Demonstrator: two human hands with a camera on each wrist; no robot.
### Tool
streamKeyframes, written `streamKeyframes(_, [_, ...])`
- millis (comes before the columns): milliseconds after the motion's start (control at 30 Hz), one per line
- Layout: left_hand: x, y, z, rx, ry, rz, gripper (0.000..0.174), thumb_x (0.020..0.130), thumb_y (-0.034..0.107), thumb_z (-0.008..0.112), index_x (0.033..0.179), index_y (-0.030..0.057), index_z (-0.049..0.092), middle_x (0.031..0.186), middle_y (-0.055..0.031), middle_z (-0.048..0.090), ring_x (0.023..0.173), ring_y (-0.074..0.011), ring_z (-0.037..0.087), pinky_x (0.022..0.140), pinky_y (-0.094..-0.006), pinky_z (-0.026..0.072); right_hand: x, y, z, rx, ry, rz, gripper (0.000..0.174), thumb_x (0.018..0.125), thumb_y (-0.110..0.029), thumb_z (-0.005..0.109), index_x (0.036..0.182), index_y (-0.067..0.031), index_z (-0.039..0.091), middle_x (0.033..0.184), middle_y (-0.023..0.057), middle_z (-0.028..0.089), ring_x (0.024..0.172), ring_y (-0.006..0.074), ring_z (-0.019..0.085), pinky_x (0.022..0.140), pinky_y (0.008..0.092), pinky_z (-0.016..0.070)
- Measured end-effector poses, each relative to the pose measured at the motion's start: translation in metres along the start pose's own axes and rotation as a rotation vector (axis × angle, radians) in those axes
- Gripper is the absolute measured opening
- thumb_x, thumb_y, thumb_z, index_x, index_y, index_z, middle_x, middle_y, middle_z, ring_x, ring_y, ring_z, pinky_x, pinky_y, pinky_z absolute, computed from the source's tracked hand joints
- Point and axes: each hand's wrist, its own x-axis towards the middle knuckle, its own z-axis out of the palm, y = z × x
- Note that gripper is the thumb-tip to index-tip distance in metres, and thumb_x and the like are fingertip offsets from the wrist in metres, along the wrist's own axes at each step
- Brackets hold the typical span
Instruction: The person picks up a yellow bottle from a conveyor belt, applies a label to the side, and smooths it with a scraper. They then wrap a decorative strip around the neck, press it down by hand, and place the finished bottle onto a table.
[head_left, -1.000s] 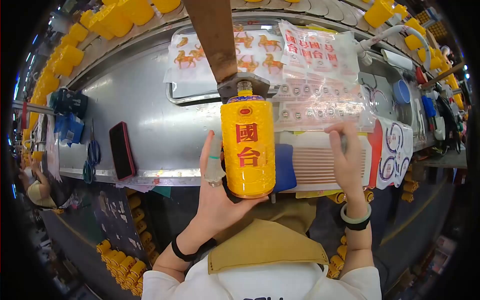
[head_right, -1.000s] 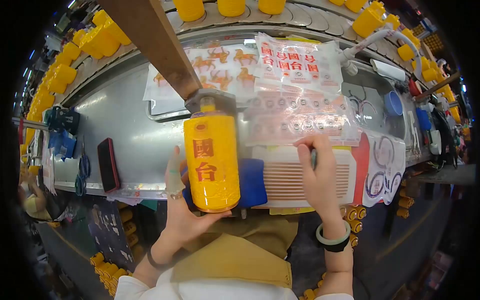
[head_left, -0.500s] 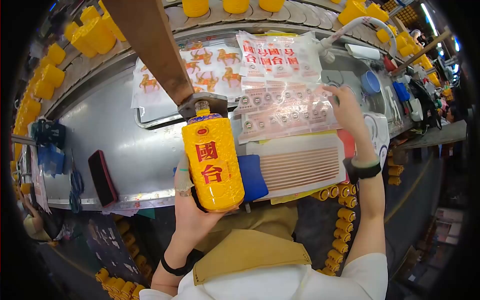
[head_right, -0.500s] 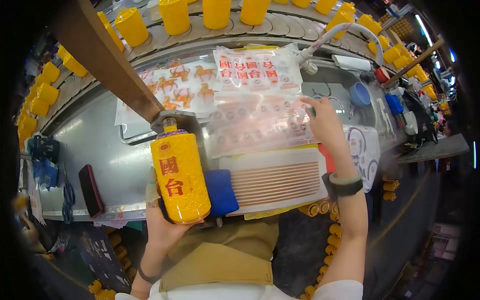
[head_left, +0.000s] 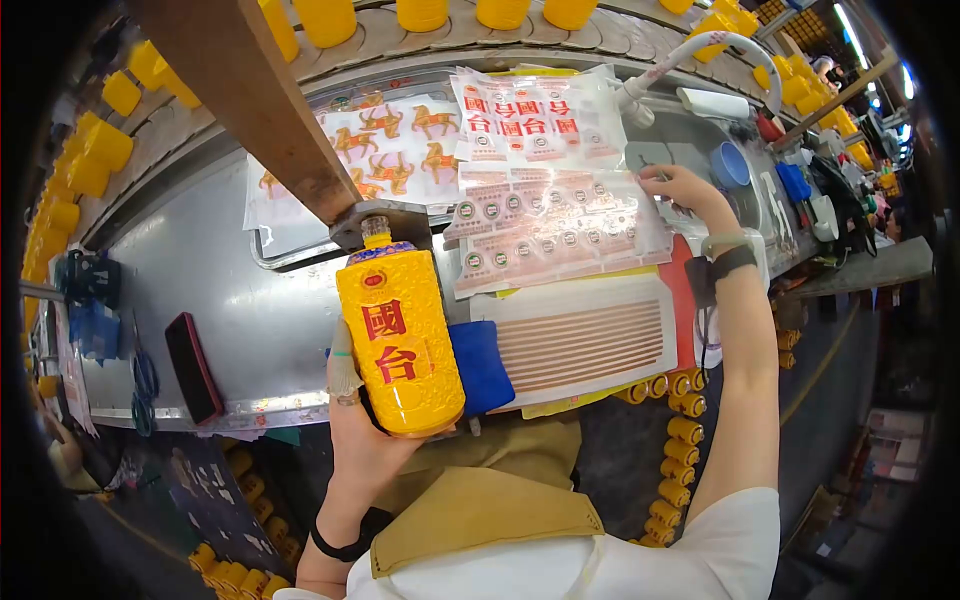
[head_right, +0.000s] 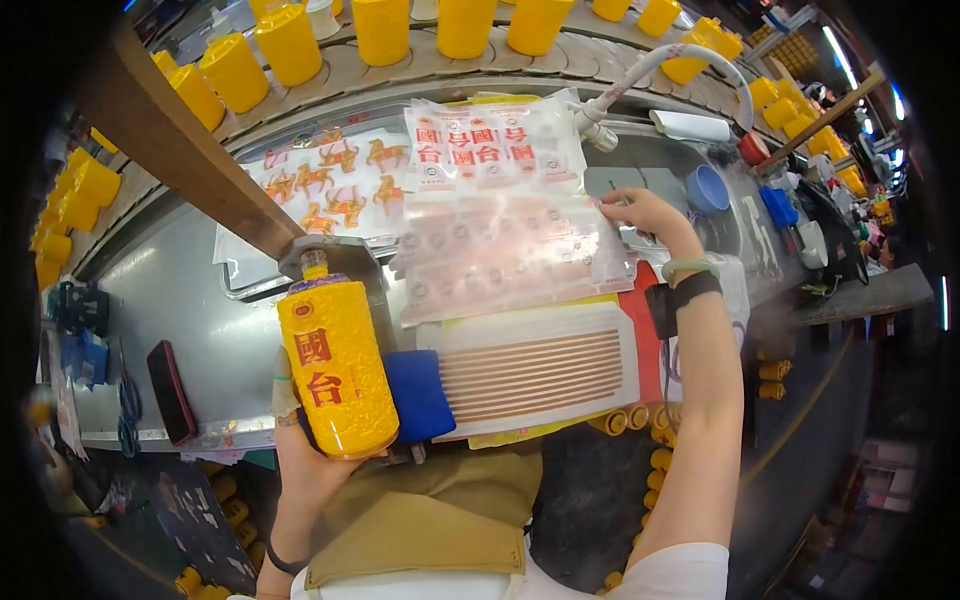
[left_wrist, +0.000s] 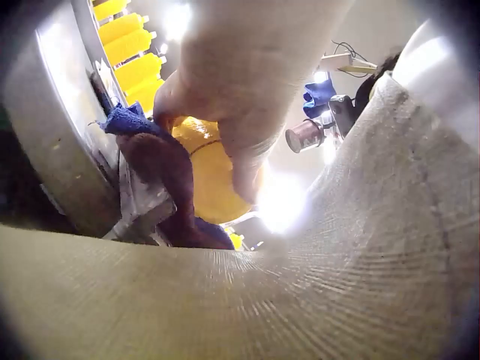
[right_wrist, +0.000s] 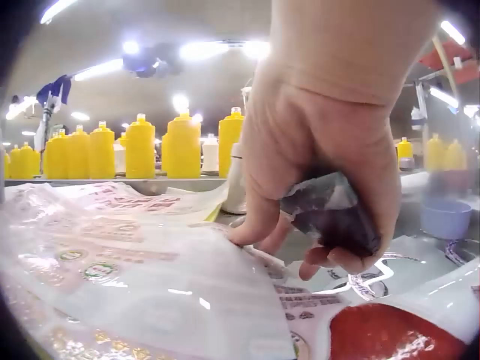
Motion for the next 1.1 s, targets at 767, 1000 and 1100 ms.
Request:
streamKeyframes(767, [-0.014, 0.004, -0.018, 0.078, -0.155, -0.039, 0.127, 0.064, 0.024, 0.101, 0.158, -0.0048, 0.022, 0.143, -0.02, 0.051, 0.129, -0.0308, 0.055, 0.106, -0.0407, 0.0476, -0.255, -0.21, 0.155, -0.466, -0.151, -1.446, 0.019, 0.078, -0.01, 0.069, 0.093, -0.0054, 0.06, 0.093, 0.0095, 0.059, 0.092, 0.0276, 0.062, 0.077, 0.0394, 0.051])
streamKeyframes(1000, [-0.019, 0.006, -0.018, -0.189, -0.22, -0.111, 0.098, 0.088, 0.008, 0.082, 0.16, -0.0029, 0.017, 0.149, -0.016, 0.047, 0.136, -0.0243, 0.05, 0.111, -0.0395, 0.0458, -0.251, -0.227, 0.185, -0.612, -0.008, -1.41, 0.03, 0.082, -0.016, 0.064, 0.11, -0.0063, 0.063, 0.095, 0.0066, 0.06, 0.094, 0.0269, 0.061, 0.083, 0.0397, 0.0489])
streamKeyframes(1100, [-0.016, 0.003, -0.005, -0.384, -0.005, -0.033, 0.072, 0.092, 0.011, 0.078, 0.148, -0.0046, 0.035, 0.132, -0.0167, 0.055, 0.125, -0.0261, 0.057, 0.108, -0.0396, 0.045, -0.248, -0.224, 0.182, -0.483, 0.163, -1.349, 0.026, 0.084, -0.01, 0.07, 0.108, -0.0045, 0.061, 0.093, 0.0083, 0.063, 0.09, 0.0256, 0.064, 0.078, 0.0376, 0.0509])
